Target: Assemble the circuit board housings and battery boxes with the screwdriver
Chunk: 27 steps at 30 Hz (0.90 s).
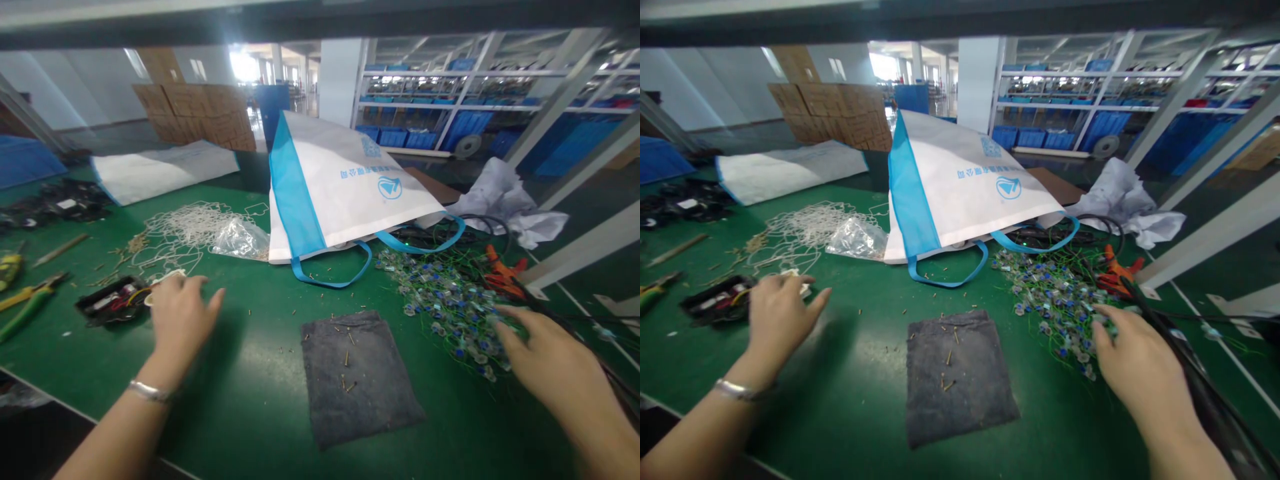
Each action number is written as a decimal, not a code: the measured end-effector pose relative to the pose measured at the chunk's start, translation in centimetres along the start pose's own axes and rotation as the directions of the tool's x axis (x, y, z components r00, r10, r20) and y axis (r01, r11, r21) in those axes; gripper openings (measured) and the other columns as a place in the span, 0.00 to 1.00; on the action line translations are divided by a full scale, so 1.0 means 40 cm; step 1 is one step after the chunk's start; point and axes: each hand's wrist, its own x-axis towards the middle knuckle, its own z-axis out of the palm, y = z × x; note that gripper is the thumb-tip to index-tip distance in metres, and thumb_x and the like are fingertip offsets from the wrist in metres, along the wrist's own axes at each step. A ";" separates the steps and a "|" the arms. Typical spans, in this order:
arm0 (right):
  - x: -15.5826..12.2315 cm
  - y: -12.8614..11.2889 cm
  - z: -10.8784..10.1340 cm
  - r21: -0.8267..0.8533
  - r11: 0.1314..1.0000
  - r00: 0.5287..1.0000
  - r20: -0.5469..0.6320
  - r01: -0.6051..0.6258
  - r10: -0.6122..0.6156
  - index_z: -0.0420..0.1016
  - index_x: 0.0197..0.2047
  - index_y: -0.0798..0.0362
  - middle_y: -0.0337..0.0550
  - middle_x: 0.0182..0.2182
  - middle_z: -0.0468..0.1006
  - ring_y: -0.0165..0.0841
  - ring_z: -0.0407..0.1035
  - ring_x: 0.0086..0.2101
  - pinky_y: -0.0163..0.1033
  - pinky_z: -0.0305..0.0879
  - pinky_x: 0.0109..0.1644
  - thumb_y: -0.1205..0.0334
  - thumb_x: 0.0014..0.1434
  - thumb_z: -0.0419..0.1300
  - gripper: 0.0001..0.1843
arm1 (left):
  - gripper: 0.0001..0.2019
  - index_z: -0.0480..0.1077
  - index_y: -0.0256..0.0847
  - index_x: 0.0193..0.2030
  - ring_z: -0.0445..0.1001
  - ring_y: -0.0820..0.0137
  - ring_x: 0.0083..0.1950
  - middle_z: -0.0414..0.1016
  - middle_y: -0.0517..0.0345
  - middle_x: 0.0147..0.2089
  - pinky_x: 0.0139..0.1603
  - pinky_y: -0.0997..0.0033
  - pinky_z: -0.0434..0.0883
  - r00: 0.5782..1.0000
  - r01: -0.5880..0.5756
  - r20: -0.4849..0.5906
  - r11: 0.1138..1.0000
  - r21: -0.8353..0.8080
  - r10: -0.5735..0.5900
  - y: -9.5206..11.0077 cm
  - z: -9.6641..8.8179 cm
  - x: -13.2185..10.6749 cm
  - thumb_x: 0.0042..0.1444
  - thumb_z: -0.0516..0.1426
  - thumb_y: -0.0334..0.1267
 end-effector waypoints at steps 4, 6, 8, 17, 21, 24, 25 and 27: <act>-0.031 -0.197 -0.019 0.313 0.928 0.927 0.244 0.204 -0.286 0.69 0.32 0.52 0.40 0.32 0.72 0.33 0.67 0.34 0.35 0.62 0.39 0.61 0.56 0.52 0.07 | 0.10 0.68 0.39 0.29 0.67 0.66 0.35 0.68 0.54 0.31 0.37 0.69 0.66 0.870 -0.217 0.280 0.825 -0.521 0.406 0.220 -0.017 -0.077 0.56 0.51 0.41; -0.046 -0.286 -0.003 0.371 0.875 0.821 0.357 0.312 -0.444 0.68 0.30 0.52 0.37 0.30 0.71 0.30 0.66 0.33 0.33 0.60 0.36 0.64 0.56 0.52 0.06 | 0.11 0.69 0.38 0.27 0.68 0.64 0.34 0.70 0.53 0.30 0.36 0.67 0.66 0.774 -0.295 0.351 0.790 -0.537 0.527 0.314 -0.020 -0.116 0.55 0.53 0.41; -0.059 -0.349 0.024 0.360 0.862 0.774 0.402 0.358 -0.489 0.68 0.28 0.53 0.38 0.29 0.72 0.31 0.66 0.32 0.33 0.58 0.34 0.66 0.56 0.52 0.07 | 0.10 0.70 0.36 0.29 0.69 0.60 0.35 0.71 0.49 0.32 0.36 0.63 0.67 0.721 -0.375 0.382 0.789 -0.487 0.578 0.378 -0.018 -0.144 0.53 0.55 0.41; -0.092 -0.392 0.092 0.197 0.888 0.778 0.429 0.415 -0.459 0.67 0.33 0.56 0.45 0.34 0.71 0.36 0.67 0.35 0.36 0.58 0.34 0.68 0.58 0.49 0.07 | 0.08 0.69 0.35 0.34 0.71 0.62 0.37 0.72 0.49 0.34 0.37 0.65 0.68 0.693 -0.392 0.474 0.836 -0.383 0.543 0.408 0.022 -0.154 0.52 0.49 0.27; -0.097 -0.395 0.092 0.186 0.891 0.775 0.441 0.415 -0.453 0.67 0.35 0.58 0.48 0.34 0.70 0.38 0.66 0.36 0.37 0.58 0.35 0.69 0.59 0.48 0.08 | 0.09 0.69 0.34 0.33 0.71 0.61 0.37 0.72 0.48 0.34 0.38 0.64 0.68 0.691 -0.382 0.487 0.842 -0.381 0.534 0.407 0.012 -0.143 0.53 0.48 0.28; -0.092 -0.391 0.095 0.222 0.886 0.766 0.444 0.408 -0.464 0.67 0.35 0.59 0.49 0.35 0.70 0.38 0.66 0.36 0.37 0.57 0.36 0.70 0.59 0.47 0.08 | 0.09 0.68 0.36 0.33 0.71 0.62 0.36 0.72 0.51 0.33 0.37 0.64 0.68 0.705 -0.334 0.496 0.855 -0.397 0.506 0.402 -0.014 -0.150 0.56 0.47 0.30; -0.087 -0.386 0.096 0.247 0.881 0.761 0.445 0.403 -0.472 0.67 0.35 0.59 0.49 0.35 0.70 0.37 0.65 0.36 0.36 0.56 0.36 0.70 0.59 0.47 0.08 | 0.09 0.68 0.37 0.33 0.71 0.62 0.36 0.72 0.52 0.33 0.36 0.65 0.68 0.697 -0.317 0.506 0.851 -0.419 0.509 0.400 -0.024 -0.158 0.56 0.47 0.31; -0.076 -0.374 0.099 0.312 0.869 0.748 0.447 0.383 -0.491 0.66 0.35 0.58 0.46 0.35 0.70 0.35 0.65 0.35 0.35 0.55 0.36 0.69 0.60 0.48 0.07 | 0.07 0.68 0.37 0.33 0.71 0.62 0.36 0.72 0.54 0.34 0.37 0.65 0.69 0.646 -0.316 0.530 0.824 -0.470 0.550 0.400 -0.039 -0.181 0.55 0.49 0.31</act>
